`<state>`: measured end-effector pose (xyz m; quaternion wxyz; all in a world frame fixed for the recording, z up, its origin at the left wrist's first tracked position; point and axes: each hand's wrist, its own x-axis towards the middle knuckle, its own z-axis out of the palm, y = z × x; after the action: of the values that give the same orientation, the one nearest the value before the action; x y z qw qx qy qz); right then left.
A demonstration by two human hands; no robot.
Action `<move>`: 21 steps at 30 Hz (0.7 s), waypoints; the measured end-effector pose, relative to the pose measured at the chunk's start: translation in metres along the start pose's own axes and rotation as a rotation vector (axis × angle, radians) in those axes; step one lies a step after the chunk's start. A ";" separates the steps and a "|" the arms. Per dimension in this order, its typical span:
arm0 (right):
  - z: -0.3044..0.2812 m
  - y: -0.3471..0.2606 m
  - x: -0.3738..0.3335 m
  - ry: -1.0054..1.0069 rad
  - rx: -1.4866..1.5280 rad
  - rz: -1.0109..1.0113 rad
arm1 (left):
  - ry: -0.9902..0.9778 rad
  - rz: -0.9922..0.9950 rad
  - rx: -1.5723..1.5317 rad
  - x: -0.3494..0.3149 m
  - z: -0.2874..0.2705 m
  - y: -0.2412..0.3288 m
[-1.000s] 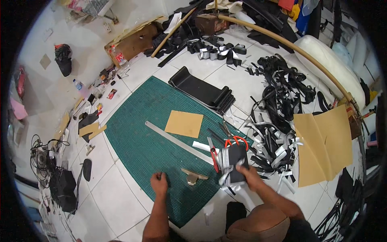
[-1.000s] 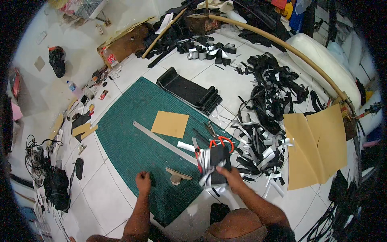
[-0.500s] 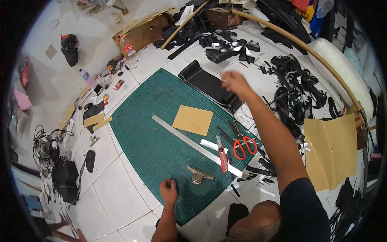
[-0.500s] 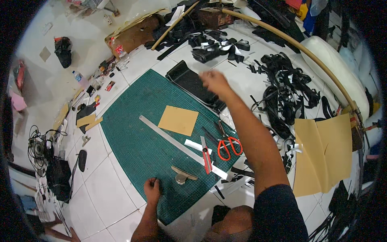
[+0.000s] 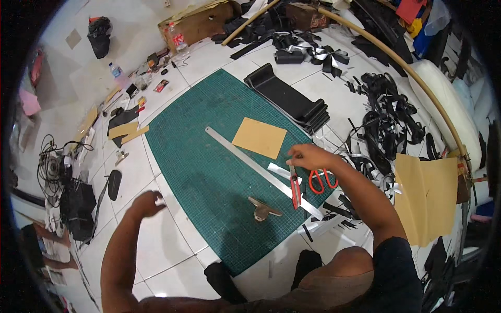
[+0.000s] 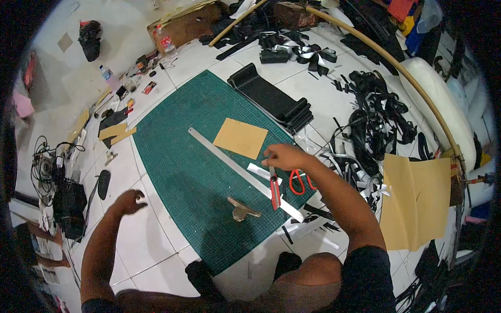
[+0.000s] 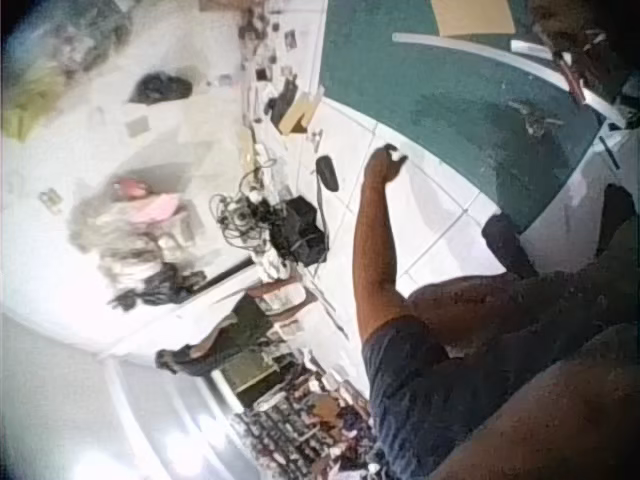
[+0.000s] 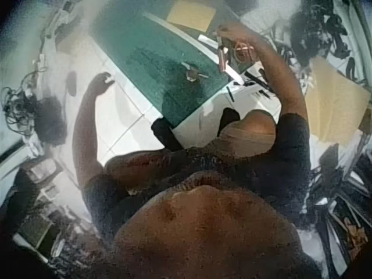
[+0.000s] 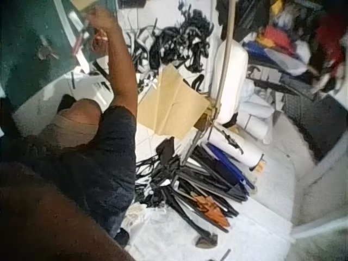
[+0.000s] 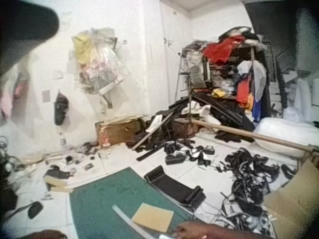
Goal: Measuring, cutting, and organizing black and tan fabric pieces for production on a workspace floor.
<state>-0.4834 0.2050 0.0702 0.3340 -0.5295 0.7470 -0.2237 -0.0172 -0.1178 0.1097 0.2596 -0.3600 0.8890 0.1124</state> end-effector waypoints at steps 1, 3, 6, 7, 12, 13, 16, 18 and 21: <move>-0.005 -0.003 0.001 -0.003 -0.024 -0.003 | 0.049 -0.060 -0.111 0.010 -0.005 -0.006; -0.019 -0.025 0.003 -0.030 -0.057 0.035 | 0.172 -0.114 -0.131 0.028 0.005 -0.034; -0.049 -0.042 0.000 -0.018 -0.269 0.088 | 0.196 -0.065 -0.125 0.070 0.029 -0.030; -0.060 -0.056 0.000 0.001 -0.303 0.101 | 0.110 -0.074 -0.057 0.084 0.042 -0.031; -0.132 -0.103 0.008 0.132 -0.665 0.415 | 0.038 0.160 -0.123 0.126 0.057 0.043; -0.152 -0.101 0.012 0.152 -0.761 0.382 | 0.041 0.185 -0.164 0.127 0.049 0.058; -0.170 -0.138 0.036 0.189 -0.793 0.453 | 0.086 0.227 -0.244 0.132 0.050 0.075; -0.173 -0.150 0.049 0.234 -0.772 0.445 | 0.232 0.250 -0.417 0.137 0.039 0.086; -0.146 -0.163 0.060 0.280 -0.643 0.391 | 0.203 0.225 -0.554 0.138 0.046 0.073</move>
<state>-0.4990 0.0899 0.2657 0.0824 -0.4195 0.9038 0.0192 -0.1344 -0.1279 -0.0025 0.0473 -0.3260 0.8801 0.3418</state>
